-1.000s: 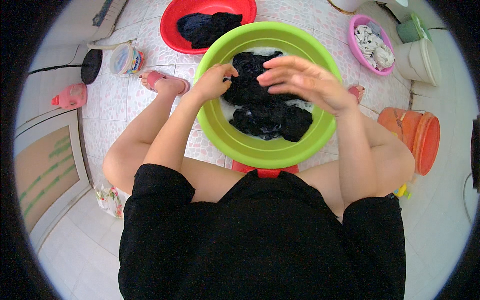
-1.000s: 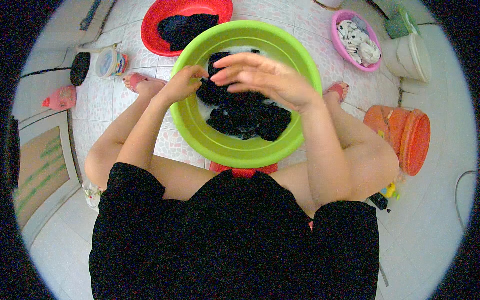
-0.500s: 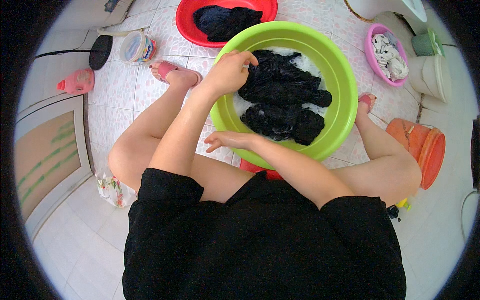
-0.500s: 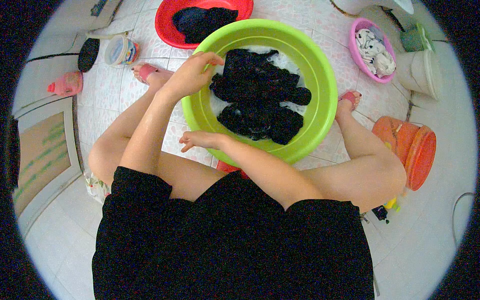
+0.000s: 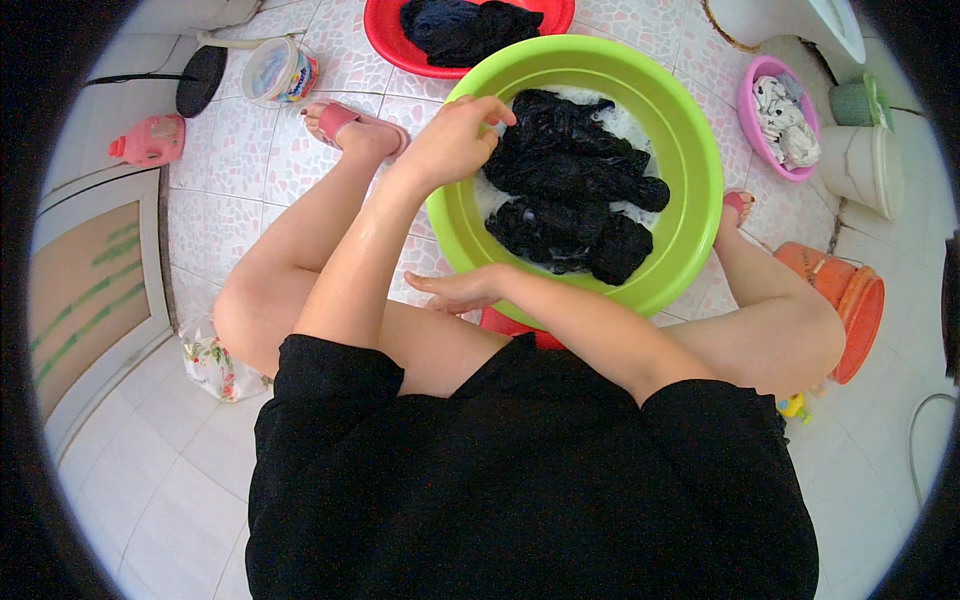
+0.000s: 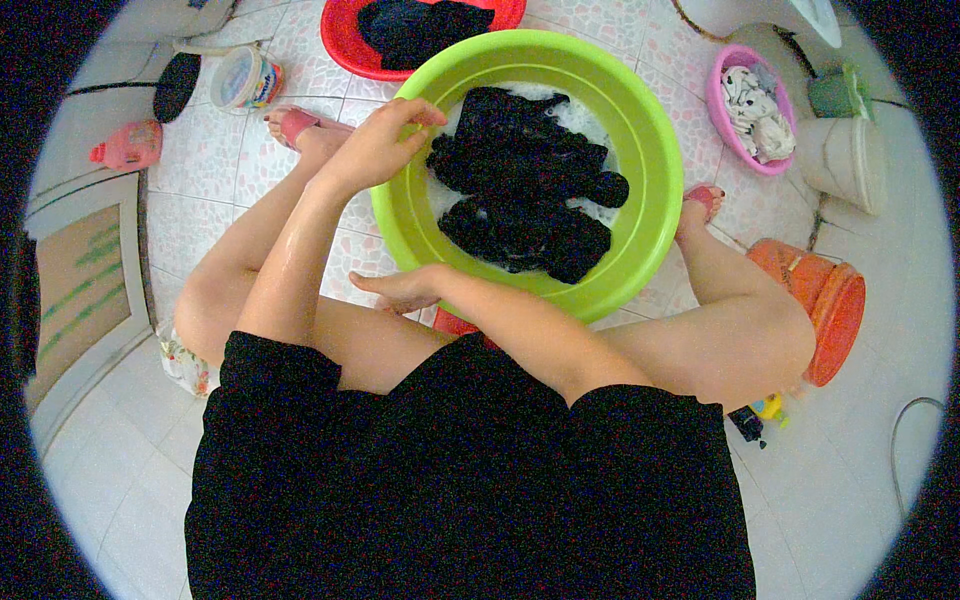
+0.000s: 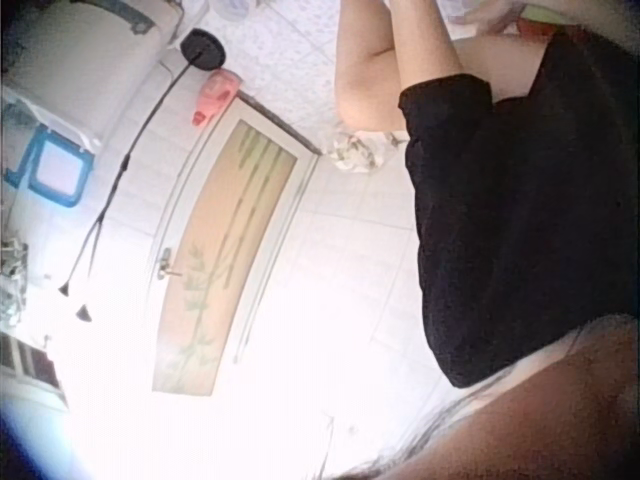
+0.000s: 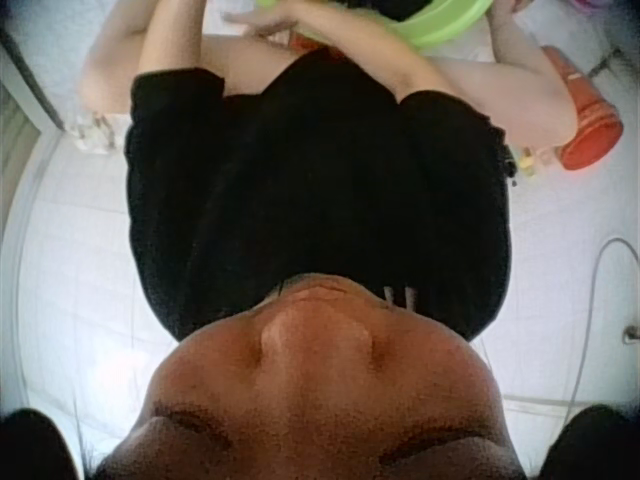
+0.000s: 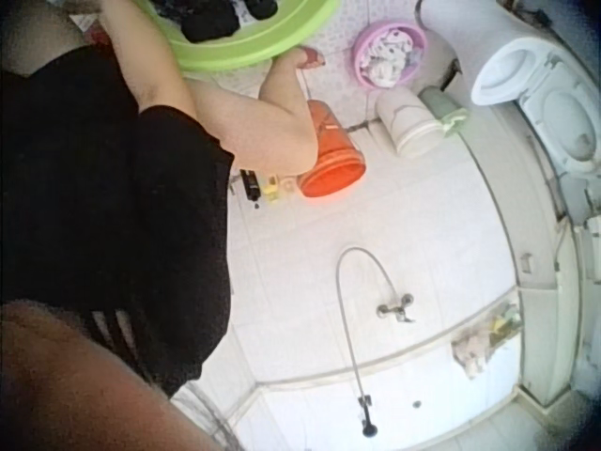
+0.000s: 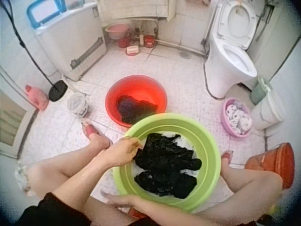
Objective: The person washes black clothing by hand in a green basin filled with soapy water, rubbing and squeezing the fabric repeatedly while sitting on a stool.
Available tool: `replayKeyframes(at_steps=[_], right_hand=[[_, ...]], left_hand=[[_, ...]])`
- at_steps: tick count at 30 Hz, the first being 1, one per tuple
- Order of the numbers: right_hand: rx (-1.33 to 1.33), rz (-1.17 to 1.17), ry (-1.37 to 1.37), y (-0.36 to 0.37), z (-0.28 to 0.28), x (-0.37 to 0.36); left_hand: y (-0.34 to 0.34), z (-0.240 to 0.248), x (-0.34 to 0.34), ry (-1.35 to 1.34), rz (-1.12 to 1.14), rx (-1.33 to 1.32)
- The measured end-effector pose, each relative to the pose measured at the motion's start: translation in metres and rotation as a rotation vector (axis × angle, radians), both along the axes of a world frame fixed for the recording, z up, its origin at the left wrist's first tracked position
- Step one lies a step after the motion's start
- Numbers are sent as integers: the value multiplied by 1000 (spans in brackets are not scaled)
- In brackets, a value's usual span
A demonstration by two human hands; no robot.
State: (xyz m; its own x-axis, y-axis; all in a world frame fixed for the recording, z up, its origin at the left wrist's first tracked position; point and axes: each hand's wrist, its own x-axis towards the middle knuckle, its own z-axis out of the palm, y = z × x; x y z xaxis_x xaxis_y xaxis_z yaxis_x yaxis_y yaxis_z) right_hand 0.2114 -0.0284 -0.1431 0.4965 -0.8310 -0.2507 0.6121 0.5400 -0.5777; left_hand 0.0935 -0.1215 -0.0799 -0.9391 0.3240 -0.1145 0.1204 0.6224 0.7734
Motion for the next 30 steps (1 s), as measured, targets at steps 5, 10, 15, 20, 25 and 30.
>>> replayKeyframes(at_steps=[5,10,15,20,25,30], right_hand=[[249,-167,115,3,11,-6],[15,-491,-646,17,19,-32],[97,-766,-688,57,25,-56],[550,-1356,539,134,-31,-90],[719,-871,2007,198,-50,-105],[1007,-759,1647,191,-79,-118]], left_hand=[[3,-1,-2,22,1,-3],[1,6,-6,64,7,-4],[-9,3,-18,16,144,233],[2,-23,-21,-9,203,99],[34,-68,5,9,78,-310],[85,-110,-13,240,-67,-478]])
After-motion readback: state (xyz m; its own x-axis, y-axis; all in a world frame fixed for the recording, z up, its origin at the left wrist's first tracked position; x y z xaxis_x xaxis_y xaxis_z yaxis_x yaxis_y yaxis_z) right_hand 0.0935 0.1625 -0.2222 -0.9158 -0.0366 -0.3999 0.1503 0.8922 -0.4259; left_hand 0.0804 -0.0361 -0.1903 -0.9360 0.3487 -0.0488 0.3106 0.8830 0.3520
